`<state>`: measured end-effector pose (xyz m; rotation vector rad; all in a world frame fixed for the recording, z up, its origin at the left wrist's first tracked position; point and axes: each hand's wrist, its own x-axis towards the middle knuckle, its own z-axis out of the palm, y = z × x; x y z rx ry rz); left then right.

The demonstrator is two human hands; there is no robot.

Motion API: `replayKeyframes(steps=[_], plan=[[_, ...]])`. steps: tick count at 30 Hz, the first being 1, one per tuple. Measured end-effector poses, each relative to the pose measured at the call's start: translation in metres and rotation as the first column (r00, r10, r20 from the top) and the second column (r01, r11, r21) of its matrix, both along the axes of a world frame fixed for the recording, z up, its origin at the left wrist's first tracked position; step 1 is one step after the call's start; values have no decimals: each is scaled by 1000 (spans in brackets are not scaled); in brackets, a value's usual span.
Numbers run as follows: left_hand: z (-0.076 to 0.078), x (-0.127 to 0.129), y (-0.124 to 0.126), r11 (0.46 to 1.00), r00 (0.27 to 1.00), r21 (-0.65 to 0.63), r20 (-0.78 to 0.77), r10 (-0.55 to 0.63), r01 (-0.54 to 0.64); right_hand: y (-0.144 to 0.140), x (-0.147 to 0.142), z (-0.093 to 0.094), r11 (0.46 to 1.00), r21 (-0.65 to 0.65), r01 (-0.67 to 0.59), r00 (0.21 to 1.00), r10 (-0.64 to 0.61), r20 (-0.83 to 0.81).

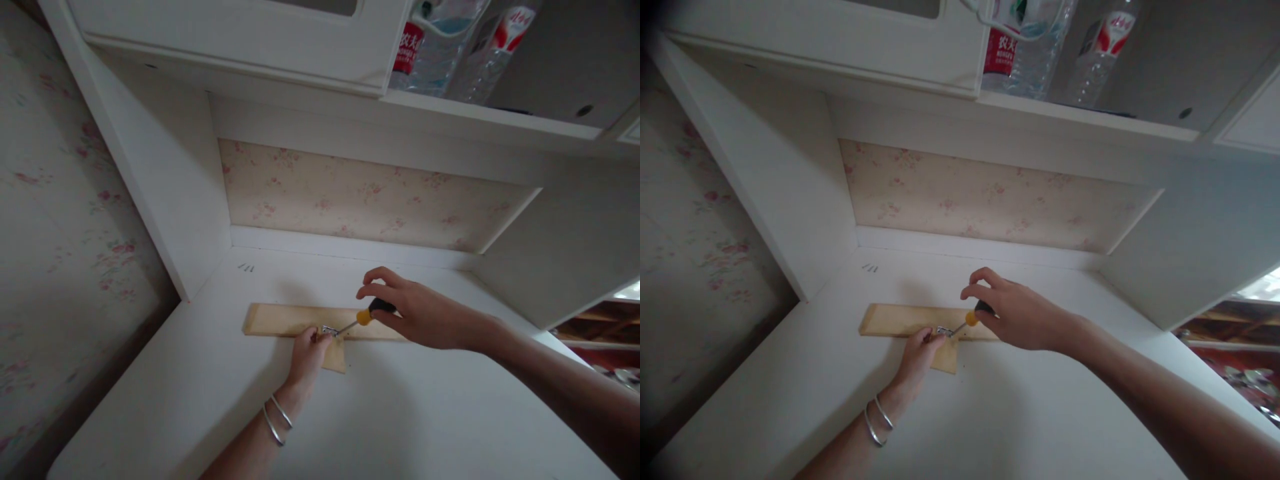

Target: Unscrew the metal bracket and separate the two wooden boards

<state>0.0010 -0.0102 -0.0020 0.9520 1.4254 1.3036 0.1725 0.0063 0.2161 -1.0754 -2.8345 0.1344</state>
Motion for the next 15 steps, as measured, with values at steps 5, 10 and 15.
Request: replayKeyframes(steps=[5, 10, 15], plan=[[-2, 1, 0, 1000, 1000, 17, 3, -8, 8, 5, 3, -5, 984, 47, 171, 985, -169, -44], [-6, -1, 2, 998, 999, 57, -27, 21, -19, -4, 1, -8, 977, 141, 159, 985, -148, -83], [-3, -7, 4, 985, 997, 159, -25, 69, -64, -32, -1, -9, 985, 99, 143, 968, -119, -220]])
